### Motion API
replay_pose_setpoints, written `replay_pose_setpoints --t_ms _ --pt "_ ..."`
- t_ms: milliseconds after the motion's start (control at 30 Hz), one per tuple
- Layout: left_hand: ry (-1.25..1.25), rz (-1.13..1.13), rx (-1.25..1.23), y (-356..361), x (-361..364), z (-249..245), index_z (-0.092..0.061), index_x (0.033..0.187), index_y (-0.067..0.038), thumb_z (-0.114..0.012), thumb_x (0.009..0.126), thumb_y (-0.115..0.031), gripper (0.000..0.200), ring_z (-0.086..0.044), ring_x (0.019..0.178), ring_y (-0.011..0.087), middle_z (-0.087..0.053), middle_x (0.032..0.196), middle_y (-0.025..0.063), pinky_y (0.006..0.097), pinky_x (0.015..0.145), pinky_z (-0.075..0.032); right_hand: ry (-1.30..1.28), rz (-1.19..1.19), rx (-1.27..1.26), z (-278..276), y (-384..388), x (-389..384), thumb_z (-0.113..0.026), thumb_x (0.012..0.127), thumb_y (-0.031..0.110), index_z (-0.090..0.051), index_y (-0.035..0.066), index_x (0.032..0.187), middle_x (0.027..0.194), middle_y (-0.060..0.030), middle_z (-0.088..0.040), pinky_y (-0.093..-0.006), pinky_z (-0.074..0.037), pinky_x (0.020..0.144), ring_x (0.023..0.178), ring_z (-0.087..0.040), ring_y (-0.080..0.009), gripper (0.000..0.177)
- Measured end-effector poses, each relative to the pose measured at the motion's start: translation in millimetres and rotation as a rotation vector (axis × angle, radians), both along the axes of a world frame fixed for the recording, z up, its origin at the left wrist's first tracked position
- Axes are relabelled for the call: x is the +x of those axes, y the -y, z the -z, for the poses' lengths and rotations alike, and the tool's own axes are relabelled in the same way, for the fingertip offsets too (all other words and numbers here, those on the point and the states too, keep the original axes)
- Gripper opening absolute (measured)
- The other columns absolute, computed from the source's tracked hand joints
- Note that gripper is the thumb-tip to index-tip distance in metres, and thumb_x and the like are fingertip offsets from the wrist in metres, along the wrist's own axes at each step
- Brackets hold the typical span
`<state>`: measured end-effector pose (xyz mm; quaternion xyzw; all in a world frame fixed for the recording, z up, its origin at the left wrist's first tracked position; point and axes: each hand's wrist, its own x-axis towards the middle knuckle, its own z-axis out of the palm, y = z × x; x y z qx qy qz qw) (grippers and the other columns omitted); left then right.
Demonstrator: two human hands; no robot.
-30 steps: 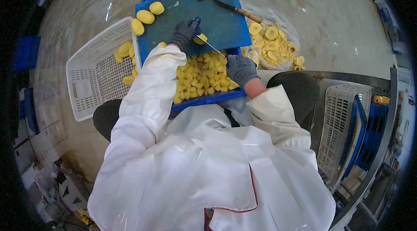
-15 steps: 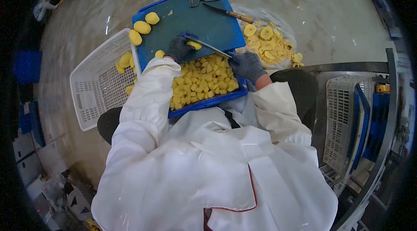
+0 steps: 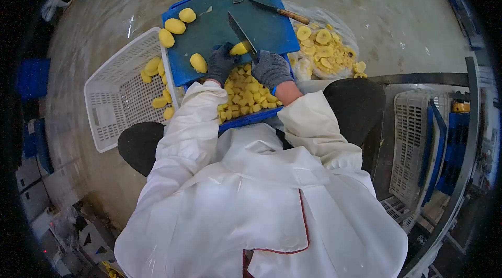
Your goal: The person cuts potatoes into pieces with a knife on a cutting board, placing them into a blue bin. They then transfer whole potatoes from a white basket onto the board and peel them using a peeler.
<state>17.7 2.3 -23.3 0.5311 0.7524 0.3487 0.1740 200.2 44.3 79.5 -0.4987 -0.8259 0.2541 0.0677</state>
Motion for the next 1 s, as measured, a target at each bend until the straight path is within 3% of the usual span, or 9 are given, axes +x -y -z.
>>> replay_pose_setpoints --t_ms 267,567,767,900,1000 --pt "0.050 -0.043 0.009 1.5 1.9 -6.1 -0.066 0.107 -0.009 -0.071 0.072 -0.022 0.038 -0.057 0.102 0.0387 -0.063 0.104 0.0194 0.0450 0.087 -0.047 0.088 0.020 -0.009 39.7 1.4 -13.2 -0.059 0.083 0.023 -0.064 0.002 0.093 0.092 -0.0255 -0.064 -0.0499 -0.049 0.080 0.089 -0.062 -0.0425 0.024" --pt "0.010 -0.046 0.010 4.9 -3.1 12.3 -0.066 0.102 -0.010 -0.070 0.074 -0.021 0.030 -0.057 0.100 0.0382 -0.064 0.098 0.0177 0.0458 0.086 -0.047 0.008 -0.029 0.014 -8.8 8.5 -15.2 -0.058 0.083 0.024 -0.066 0.002 0.088 0.087 -0.0247 -0.065 -0.0497 -0.050 0.079 0.088 -0.062 -0.0426 0.024" --pt "0.005 -0.076 0.010 2.6 -2.3 12.4 -0.067 0.095 -0.010 -0.067 0.076 -0.019 0.022 -0.058 0.098 0.0377 -0.065 0.094 0.0170 0.0460 0.084 -0.047 0.083 -0.007 -0.010 32.6 14.4 -35.9 -0.056 0.083 0.024 -0.068 0.003 0.088 0.088 -0.0238 -0.066 -0.0492 -0.050 0.078 0.087 -0.064 -0.0411 0.024" --pt "0.013 -0.065 -0.015 6.5 -1.7 2.6 -0.066 0.096 -0.010 -0.065 0.077 -0.019 0.021 -0.058 0.100 0.0370 -0.064 0.094 0.0173 0.0467 0.083 -0.048 0.068 -0.038 -0.057 27.4 13.9 -37.6 -0.056 0.083 0.025 -0.069 0.005 0.092 0.090 -0.0228 -0.067 -0.0482 -0.051 0.079 0.089 -0.065 -0.0397 0.026" --pt "0.010 -0.068 -0.034 2.7 -1.7 -2.0 -0.065 0.101 -0.010 -0.063 0.078 -0.018 0.025 -0.058 0.101 0.0370 -0.064 0.098 0.0180 0.0474 0.084 -0.048 -0.009 -0.050 0.052 -6.8 11.6 -10.8 -0.057 0.083 0.026 -0.069 0.007 0.090 0.089 -0.0218 -0.067 -0.0488 -0.051 0.077 0.087 -0.065 -0.0396 0.024"
